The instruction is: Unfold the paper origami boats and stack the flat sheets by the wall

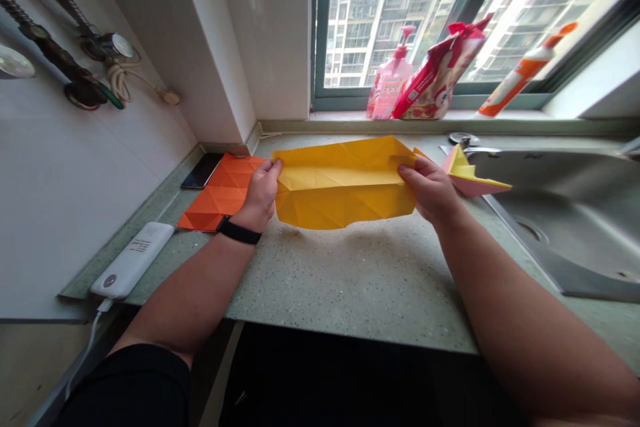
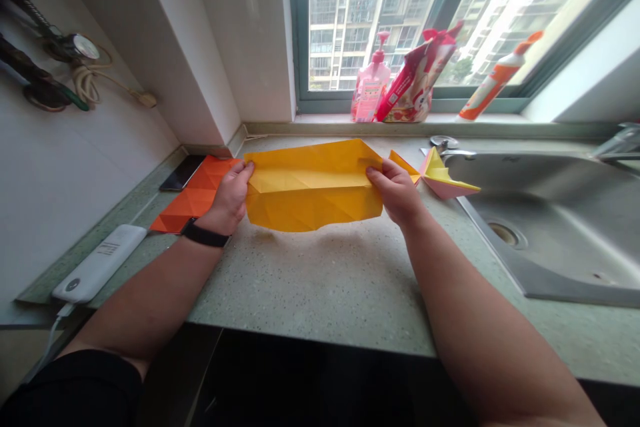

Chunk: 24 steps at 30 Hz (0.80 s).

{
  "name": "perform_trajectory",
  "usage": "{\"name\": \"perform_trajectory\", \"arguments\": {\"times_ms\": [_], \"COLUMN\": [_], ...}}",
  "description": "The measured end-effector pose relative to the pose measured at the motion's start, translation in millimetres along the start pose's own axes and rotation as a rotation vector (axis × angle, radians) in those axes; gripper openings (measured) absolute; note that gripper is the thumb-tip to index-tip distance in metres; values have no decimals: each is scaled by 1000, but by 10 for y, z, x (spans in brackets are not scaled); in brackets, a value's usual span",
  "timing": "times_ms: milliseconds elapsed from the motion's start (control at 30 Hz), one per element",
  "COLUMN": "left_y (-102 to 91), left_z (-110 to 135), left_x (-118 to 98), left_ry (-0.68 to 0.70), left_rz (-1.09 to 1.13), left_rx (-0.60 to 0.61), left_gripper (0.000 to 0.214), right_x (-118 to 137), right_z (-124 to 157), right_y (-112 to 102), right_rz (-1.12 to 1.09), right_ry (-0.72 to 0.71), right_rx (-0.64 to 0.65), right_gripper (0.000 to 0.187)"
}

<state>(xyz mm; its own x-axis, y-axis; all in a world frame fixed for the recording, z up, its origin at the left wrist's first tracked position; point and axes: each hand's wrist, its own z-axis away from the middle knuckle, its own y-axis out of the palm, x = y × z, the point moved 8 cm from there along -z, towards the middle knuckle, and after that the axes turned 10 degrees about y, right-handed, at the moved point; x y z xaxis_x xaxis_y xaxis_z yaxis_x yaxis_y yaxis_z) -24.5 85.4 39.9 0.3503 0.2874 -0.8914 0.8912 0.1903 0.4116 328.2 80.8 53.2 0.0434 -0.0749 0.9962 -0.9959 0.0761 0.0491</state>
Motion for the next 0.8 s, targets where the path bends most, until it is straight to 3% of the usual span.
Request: {"name": "perform_trajectory", "arguments": {"times_ms": [67, 133, 300, 433, 600, 800], "left_y": [11, 46, 232, 262, 169, -24], "left_z": [-8, 12, 213, 264, 140, -91], "left_x": [-53, -50, 132, 162, 137, -190], "left_ry": [60, 26, -291, -267, -135, 231], "left_rz": [-26, -56, -160, -296, -483, -751], "left_rx": [21, 84, 474, 622, 533, 302], "left_gripper": [8, 14, 42, 36, 18, 10], "right_x": [6, -6, -77, -128, -115, 43], "right_z": [-11, -48, -221, -333, -322, -228], "right_y": [-20, -82, -378, -567, -550, -416], "right_rz": [-13, -33, -112, -154, -213, -307], "right_ry": [-15, -27, -69, -100, -117, -232], "right_rx": [-23, -71, -219, -270, -291, -199], "right_gripper": [31, 32, 25, 17, 11, 18]}}
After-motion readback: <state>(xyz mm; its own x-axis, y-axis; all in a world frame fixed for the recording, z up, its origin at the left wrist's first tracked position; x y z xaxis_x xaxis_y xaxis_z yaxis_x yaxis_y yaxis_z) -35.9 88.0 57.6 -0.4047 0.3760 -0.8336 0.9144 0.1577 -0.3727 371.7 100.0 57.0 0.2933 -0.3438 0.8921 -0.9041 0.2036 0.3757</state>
